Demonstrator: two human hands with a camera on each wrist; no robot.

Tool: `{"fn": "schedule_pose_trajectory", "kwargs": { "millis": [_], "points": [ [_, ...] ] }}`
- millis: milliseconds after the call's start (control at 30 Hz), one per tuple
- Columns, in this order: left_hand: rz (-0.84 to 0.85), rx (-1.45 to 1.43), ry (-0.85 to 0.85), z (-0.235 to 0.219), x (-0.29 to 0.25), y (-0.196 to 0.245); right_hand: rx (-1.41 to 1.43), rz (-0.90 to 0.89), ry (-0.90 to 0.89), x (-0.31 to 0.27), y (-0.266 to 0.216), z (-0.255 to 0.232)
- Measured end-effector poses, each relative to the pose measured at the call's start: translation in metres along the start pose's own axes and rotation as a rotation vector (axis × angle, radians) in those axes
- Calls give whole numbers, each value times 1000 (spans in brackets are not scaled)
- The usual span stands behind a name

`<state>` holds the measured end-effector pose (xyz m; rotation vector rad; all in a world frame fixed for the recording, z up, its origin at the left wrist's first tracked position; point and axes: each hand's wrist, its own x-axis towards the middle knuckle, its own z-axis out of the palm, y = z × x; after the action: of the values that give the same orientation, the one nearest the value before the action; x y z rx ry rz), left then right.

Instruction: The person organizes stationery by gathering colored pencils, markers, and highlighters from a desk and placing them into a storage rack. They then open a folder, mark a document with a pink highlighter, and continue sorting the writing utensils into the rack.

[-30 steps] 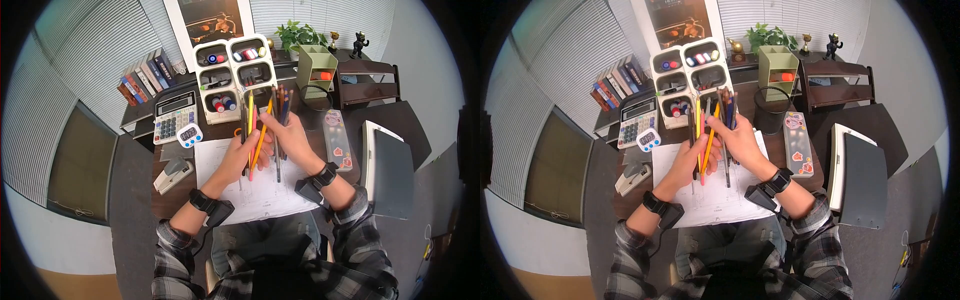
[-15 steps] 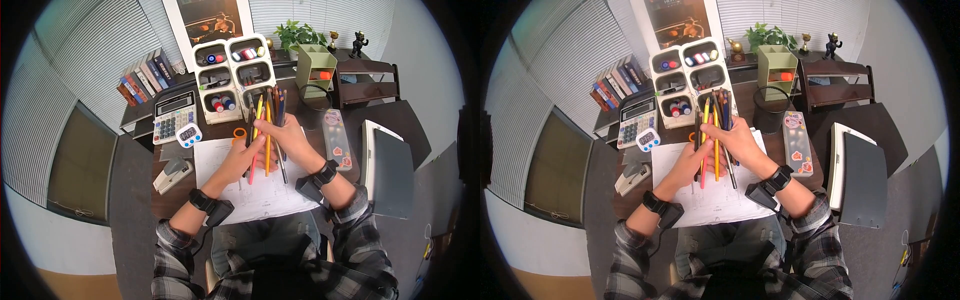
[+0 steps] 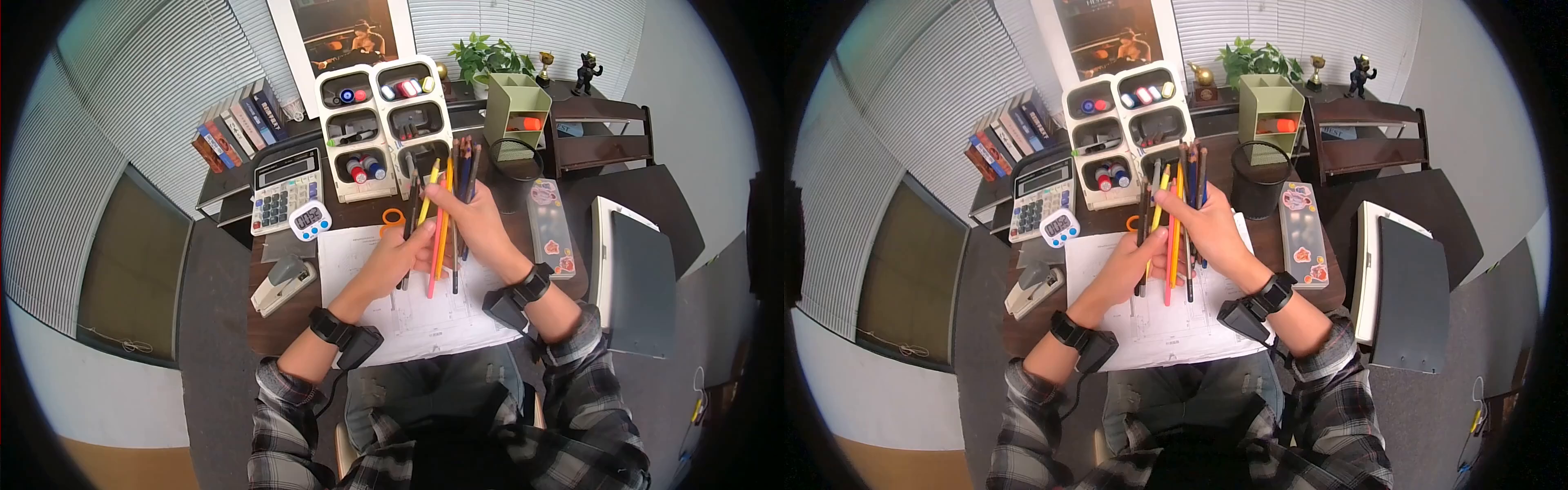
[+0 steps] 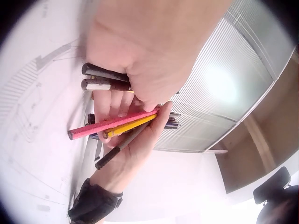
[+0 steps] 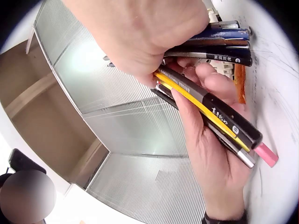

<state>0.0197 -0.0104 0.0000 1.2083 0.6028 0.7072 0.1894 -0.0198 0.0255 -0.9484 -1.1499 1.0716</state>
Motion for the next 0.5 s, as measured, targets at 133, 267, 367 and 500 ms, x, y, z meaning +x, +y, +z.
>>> {"fn": "schedule_pose_trajectory", "kwargs": {
  "millis": [133,267,367,500],
  "points": [
    [-50,21,-20,1,-2,0,-43,21,-105,0,-2,0],
    [3,-52,-31,2,0,-3,-32,1,26,2,1,-1],
    [-19,-79,-58,1,-1,1,-37,-8,88,6,4,-5],
    [-38,-23,-64,-2,2,-5,-39,43,-21,0,0,0]
  ]
}}
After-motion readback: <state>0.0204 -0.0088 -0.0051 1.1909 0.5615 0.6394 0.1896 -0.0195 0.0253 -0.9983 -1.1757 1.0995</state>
